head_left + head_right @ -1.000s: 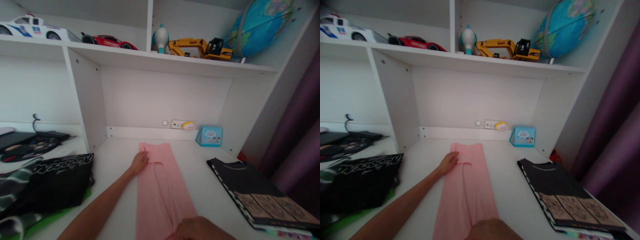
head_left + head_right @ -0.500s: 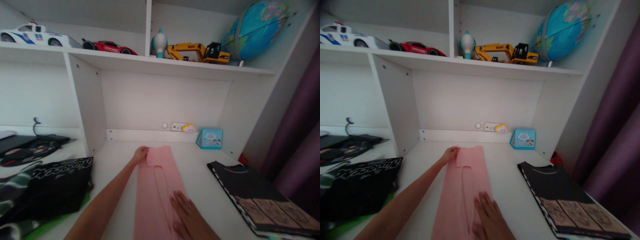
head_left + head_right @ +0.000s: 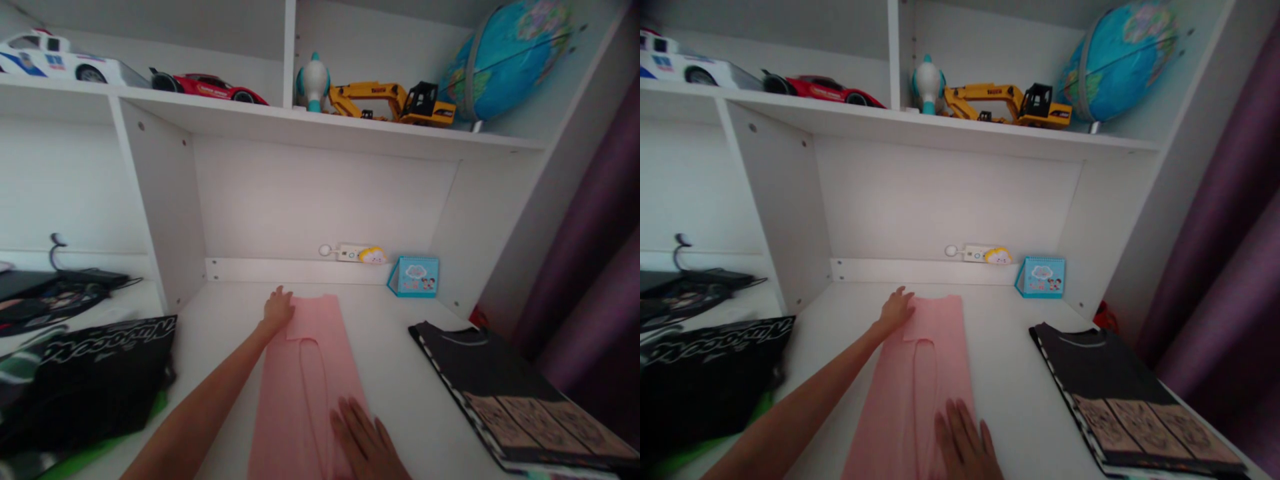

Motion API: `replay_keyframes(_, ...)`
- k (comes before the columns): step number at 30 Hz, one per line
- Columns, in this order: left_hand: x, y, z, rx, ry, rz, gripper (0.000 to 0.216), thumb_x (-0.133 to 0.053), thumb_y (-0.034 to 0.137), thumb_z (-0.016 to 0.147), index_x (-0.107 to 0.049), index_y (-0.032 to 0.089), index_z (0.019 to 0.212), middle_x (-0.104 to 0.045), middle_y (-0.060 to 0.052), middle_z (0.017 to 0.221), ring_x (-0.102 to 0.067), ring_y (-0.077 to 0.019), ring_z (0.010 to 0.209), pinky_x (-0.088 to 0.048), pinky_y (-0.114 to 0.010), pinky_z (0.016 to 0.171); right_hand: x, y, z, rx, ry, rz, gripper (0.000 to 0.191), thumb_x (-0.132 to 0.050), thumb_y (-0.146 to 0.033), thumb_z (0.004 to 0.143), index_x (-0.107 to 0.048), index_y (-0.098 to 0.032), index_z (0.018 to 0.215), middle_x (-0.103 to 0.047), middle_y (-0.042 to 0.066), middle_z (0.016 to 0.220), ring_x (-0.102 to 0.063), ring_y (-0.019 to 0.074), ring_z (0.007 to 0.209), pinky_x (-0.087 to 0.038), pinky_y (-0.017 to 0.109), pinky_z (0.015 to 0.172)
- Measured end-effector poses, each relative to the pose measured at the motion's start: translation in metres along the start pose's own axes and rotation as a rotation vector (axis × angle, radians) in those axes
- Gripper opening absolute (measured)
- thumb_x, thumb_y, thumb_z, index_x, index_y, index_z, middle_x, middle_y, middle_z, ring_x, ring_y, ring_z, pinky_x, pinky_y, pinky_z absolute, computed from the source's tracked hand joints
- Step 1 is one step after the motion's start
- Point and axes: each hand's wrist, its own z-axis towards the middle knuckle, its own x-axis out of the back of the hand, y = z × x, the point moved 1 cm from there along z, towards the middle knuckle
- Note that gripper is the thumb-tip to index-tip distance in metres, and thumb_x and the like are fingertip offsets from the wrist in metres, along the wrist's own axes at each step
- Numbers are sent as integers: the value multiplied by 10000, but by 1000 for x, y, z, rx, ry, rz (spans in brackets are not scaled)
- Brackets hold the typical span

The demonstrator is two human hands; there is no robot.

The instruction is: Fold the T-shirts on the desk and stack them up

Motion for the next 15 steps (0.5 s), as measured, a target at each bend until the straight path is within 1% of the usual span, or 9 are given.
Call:
replay_keyframes(2, -3, 12, -3, -83, -6, 29, 445, -397, 235, 801, -395, 147, 1237, -266, -112, 1372, -289, -240, 1224, -251, -374, 986, 1, -1, 1, -13, -4, -5, 591, -397, -592, 758, -387, -273, 1255, -394, 104, 1269, -397, 328, 1138, -424, 494, 826)
replay_keyframes(4, -11, 20, -7, -187, -66, 87, 483, -366, 292, 825, -320, 154, 1285, -248, -83, 1387, -211, -197, 1262, -204, -318, 1012, 0, -1, 2, -26, -23, -19, 570, -384, -577, 773, -400, -264, 1249, -398, 104, 1261, -403, 331, 1131, -427, 499, 819)
replay_keyframes(6, -23, 22, -12, -238, -153, 160, 550, -349, 365, 830, -269, 104, 1307, -233, -131, 1386, -175, -228, 1274, -196, -360, 1009, 1, 0, 2, -8, -58, -14, 543, -378, -543, 793, -388, -264, 1258, -394, 104, 1258, -404, 329, 1127, -433, 495, 814)
replay_keyframes(8, -33, 19, -17, -225, -225, 212, 619, -315, 447, 828, -262, 53, 1303, -230, -204, 1368, -177, -294, 1265, -209, -439, 982, 7, 2, 3, 12, -103, 14, 513, -378, -495, 814, -362, -267, 1274, -374, 103, 1270, -397, 321, 1134, -433, 483, 818)
replay_keyframes(10, -41, 15, -22, -200, -238, 220, 648, -275, 503, 828, -268, 65, 1305, -217, -222, 1367, -168, -327, 1261, -202, -479, 966, 24, 3, 6, 44, -198, 69, 475, -401, -433, 824, -378, -266, 1268, -376, 100, 1274, -402, 311, 1136, -438, 453, 814)
replay_keyframes(12, -44, 12, -25, -191, -210, 222, 649, -250, 521, 830, -246, 98, 1322, -189, -201, 1382, -127, -325, 1271, -170, -479, 978, 50, 5, 14, 61, -284, 143, 431, -452, -362, 806, -450, -249, 1222, -440, 96, 1246, -441, 292, 1115, -432, 407, 825)
replay_keyframes(13, -44, 10, -26, -184, -188, 215, 646, -250, 518, 831, -236, 106, 1328, -187, -187, 1387, -115, -316, 1275, -158, -470, 986, 65, 7, 22, 65, -301, 190, 396, -462, -321, 800, -489, -242, 1187, -493, 88, 1209, -478, 269, 1085, -428, 372, 824)
replay_keyframes(15, -42, 7, -25, -157, -136, 183, 589, -251, 462, 847, -250, 120, 1327, -218, -145, 1388, -132, -270, 1281, -154, -427, 1005, 92, 15, 46, 28, -266, 278, 316, -426, -259, 810, -552, -231, 1099, -594, 63, 1092, -548, 206, 987, -416, 296, 807)
